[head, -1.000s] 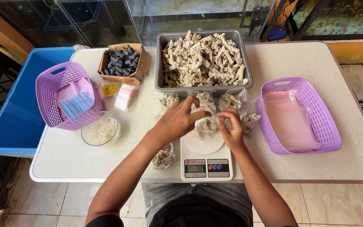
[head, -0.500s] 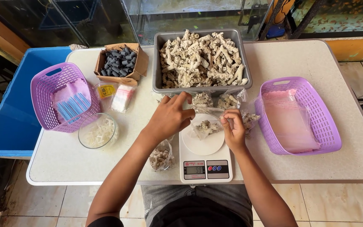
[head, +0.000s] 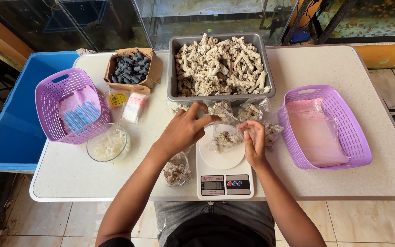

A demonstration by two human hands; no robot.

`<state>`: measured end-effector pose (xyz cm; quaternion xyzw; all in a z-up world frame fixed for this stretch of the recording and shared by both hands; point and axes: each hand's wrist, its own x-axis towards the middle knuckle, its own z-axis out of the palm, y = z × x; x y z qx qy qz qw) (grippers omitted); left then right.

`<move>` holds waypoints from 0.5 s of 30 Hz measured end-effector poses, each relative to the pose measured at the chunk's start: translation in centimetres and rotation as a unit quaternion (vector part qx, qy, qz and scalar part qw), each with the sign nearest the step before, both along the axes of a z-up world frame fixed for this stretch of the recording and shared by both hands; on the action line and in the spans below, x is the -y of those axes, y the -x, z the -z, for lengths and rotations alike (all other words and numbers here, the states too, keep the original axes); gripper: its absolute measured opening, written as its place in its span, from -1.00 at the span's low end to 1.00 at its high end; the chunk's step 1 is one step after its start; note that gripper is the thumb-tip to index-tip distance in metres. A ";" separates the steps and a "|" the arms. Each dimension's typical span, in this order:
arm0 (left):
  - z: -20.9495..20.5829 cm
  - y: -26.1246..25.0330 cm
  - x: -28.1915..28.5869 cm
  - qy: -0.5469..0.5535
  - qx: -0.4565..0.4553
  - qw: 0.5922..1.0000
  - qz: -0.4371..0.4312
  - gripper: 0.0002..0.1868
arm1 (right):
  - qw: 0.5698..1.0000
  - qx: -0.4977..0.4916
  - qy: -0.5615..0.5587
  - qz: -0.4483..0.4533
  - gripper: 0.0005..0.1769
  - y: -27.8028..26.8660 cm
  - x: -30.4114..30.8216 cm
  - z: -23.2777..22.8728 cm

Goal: Packaging coral-like filter media into small plastic bags and weighing them on a digital scale.

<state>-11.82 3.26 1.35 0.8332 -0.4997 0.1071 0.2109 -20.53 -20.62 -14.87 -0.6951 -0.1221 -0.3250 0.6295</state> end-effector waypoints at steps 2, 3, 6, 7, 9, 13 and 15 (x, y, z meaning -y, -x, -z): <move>-0.2 -0.1 0.0 0.005 -0.009 1.000 0.000 -0.42 | 1.000 -0.006 0.004 -0.004 -0.58 0.1 0.0 -0.1; -0.3 -0.2 0.0 0.010 -0.017 1.000 -0.001 -0.39 | 1.000 -0.011 0.008 -0.008 -0.55 0.2 0.1 -0.1; 0.1 -0.7 0.0 0.012 -0.041 0.999 -0.012 -0.34 | 1.000 -0.006 0.008 -0.013 -0.50 0.1 -0.2 -0.4; 0.5 -0.9 -0.1 0.012 -0.041 0.999 -0.012 -0.34 | 1.000 -0.006 0.008 -0.013 -0.50 0.2 -0.2 -0.6; 1.2 -1.3 -0.3 0.010 -0.056 0.998 -0.029 -0.31 | 1.000 -0.009 0.012 -0.018 -0.47 0.3 -0.4 -1.0; 0.9 -1.9 -0.8 -0.002 -0.063 0.997 -0.044 -0.34 | 1.000 -0.013 0.012 -0.023 -0.47 0.6 -0.7 -1.5; 0.7 -1.8 -0.9 -0.012 -0.073 0.996 -0.057 -0.32 | 0.999 -0.014 -0.011 -0.039 -0.44 0.8 -0.9 -1.5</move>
